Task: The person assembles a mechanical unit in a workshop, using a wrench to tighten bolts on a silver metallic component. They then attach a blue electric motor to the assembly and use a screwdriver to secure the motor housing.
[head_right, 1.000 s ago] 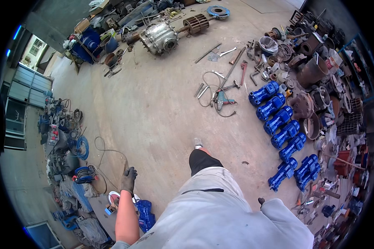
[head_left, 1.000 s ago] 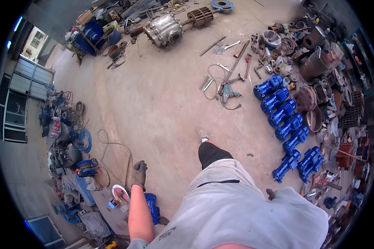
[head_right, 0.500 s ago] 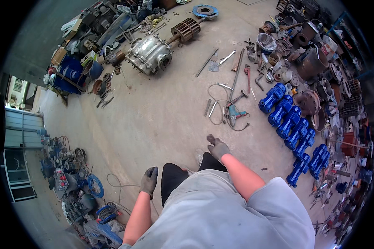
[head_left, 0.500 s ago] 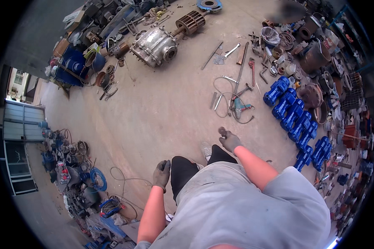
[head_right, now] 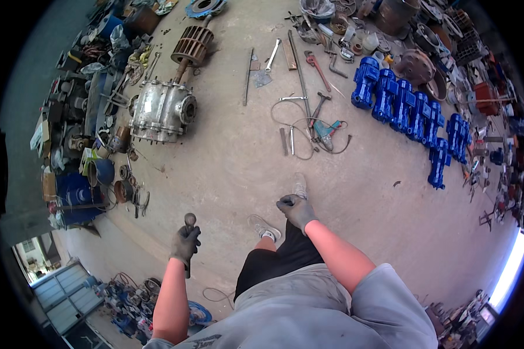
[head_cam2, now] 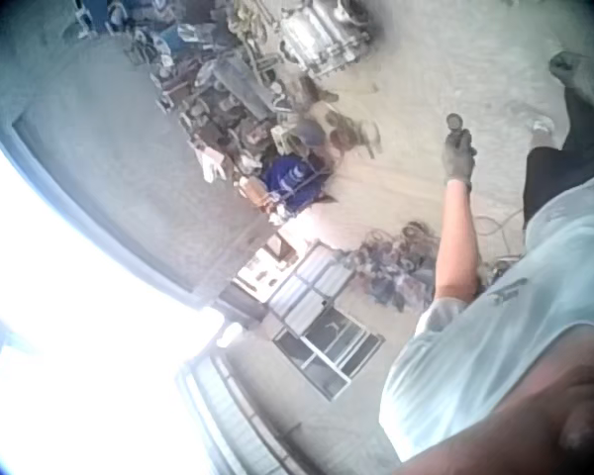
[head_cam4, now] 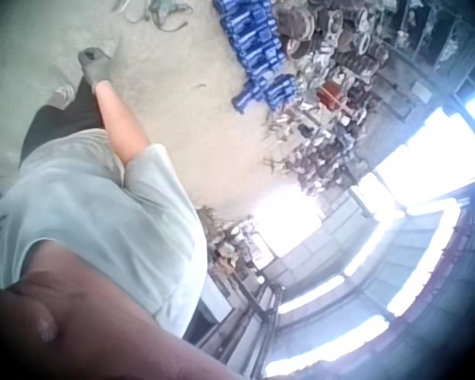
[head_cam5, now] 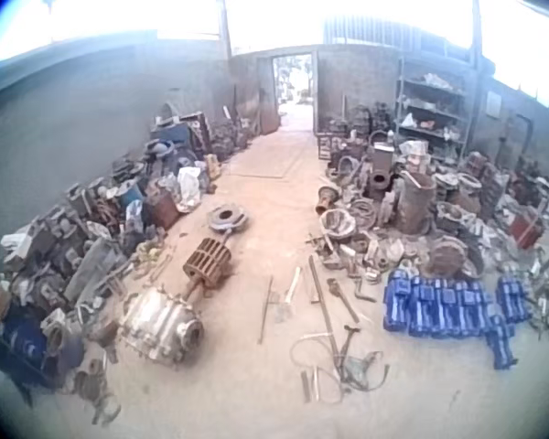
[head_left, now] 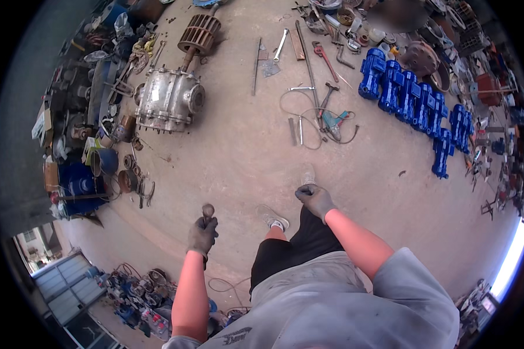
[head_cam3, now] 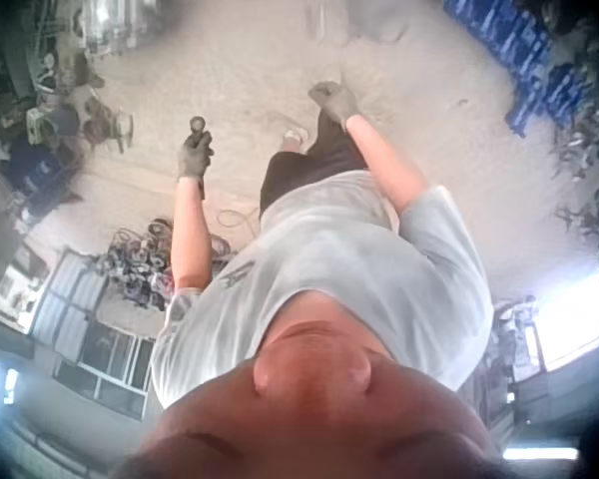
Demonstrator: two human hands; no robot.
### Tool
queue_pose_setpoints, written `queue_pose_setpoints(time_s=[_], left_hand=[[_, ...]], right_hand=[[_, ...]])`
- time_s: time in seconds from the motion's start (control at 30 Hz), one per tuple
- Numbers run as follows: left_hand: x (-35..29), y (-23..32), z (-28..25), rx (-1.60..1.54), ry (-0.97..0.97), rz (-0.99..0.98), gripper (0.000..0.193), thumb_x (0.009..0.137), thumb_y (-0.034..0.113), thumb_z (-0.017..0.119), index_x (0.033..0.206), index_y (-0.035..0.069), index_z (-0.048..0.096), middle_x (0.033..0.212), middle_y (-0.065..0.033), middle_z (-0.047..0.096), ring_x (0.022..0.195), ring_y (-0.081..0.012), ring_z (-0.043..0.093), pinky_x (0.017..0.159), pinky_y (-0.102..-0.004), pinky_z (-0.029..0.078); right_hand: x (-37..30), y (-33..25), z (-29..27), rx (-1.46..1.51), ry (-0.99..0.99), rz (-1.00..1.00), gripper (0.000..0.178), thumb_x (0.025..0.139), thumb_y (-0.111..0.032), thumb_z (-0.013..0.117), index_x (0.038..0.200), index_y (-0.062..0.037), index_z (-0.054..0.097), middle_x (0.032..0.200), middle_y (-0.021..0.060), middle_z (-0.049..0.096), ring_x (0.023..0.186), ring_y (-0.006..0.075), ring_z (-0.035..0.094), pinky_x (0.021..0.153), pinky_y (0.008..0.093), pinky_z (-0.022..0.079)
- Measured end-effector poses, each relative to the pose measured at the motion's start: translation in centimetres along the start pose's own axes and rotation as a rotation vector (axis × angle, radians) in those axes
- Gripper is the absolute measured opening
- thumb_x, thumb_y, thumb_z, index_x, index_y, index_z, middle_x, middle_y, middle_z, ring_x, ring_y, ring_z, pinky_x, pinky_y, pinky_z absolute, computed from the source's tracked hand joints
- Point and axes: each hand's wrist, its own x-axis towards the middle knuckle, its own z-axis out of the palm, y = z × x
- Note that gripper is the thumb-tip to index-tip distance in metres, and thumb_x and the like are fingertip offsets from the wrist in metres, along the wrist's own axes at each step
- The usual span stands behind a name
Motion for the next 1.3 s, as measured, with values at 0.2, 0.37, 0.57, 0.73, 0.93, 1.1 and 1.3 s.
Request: queue_pose_setpoints(time_s=[0.2,0.37,0.57,0.73,0.93,1.1,1.3], left_hand=[[3.6,-2.2,3.8,0.308,-0.254,-0.308,0.036,0.101,0.045,0.074,0.096,0.009,0.073,0.071,-0.0046,0.072,0.061,-0.0123,0.067,0.057,-0.0318,0.051],[7.6,3.3,15.6,0.451,-0.349,-0.270,0.042,0.100,0.045,0.077,0.100,0.003,0.074,0.075,-0.0092,0.076,0.068,-0.0163,0.072,0.066,-0.0368,0.056],[11.7,6.6,23.7,0.414,-0.440,-0.200,0.045,0.103,0.051,0.071,0.111,0.007,0.075,0.088,-0.0164,0.079,0.082,-0.0309,0.080,0.071,-0.0427,0.059],[19.9,9.0,27.3,0.124,-0.445,-0.446,0.014,0.103,0.011,0.072,0.094,0.004,0.079,0.093,-0.0108,0.079,0.089,-0.0113,0.074,0.075,-0.0312,0.058],[26.5,5.4,29.8,0.365,-0.581,-0.622,0.038,0.105,0.045,0.072,0.115,0.008,0.076,0.083,-0.0119,0.077,0.069,-0.0195,0.076,0.060,-0.0368,0.056],[30.1,8.7,35.6,-0.030,-0.482,-0.569,0.040,0.108,0.025,0.070,0.144,0.010,0.059,0.092,-0.0070,0.077,0.055,-0.0095,0.062,0.048,-0.0282,0.047],[30.8,16.2,37.4,-0.142,-0.497,-0.336,0.065,0.117,0.047,0.045,0.173,0.022,0.024,0.112,-0.0158,0.078,0.046,-0.0075,0.052,0.041,-0.0252,0.041]], right_hand=[[21.3,15.0,-1.9,-0.091,0.062,0.393,0.048,0.092,-0.038,0.084,0.128,-0.0064,0.077,0.101,0.0101,0.083,0.088,0.0208,0.076,0.085,0.0372,0.060],[37.8,23.2,-2.0,-0.420,-0.125,0.655,0.069,0.090,-0.045,0.086,0.145,-0.0084,0.068,0.137,0.0162,0.075,0.129,0.0306,0.071,0.112,0.0432,0.055],[57.3,26.5,-0.2,-0.431,0.025,0.533,0.071,0.088,-0.047,0.086,0.145,-0.0094,0.067,0.143,0.0172,0.072,0.133,0.0342,0.068,0.113,0.0449,0.054],[70.0,29.8,1.9,-0.504,0.126,0.520,0.061,0.091,-0.046,0.082,0.136,-0.0085,0.069,0.135,0.0166,0.075,0.129,0.0344,0.070,0.109,0.0463,0.055],[74.3,34.2,4.2,-0.517,0.251,0.409,0.038,0.101,-0.039,0.069,0.124,-0.0077,0.069,0.124,0.0219,0.076,0.119,0.0394,0.073,0.102,0.0494,0.057],[65.0,33.7,-1.6,-0.270,0.255,0.316,0.032,0.108,-0.033,0.058,0.124,-0.0069,0.067,0.110,0.0249,0.077,0.107,0.0448,0.074,0.092,0.0521,0.056],[43.5,28.3,-10.8,-0.159,-0.145,0.159,0.039,0.106,-0.043,0.070,0.095,-0.0071,0.076,0.078,0.0191,0.072,0.071,0.0372,0.071,0.068,0.0471,0.055]])
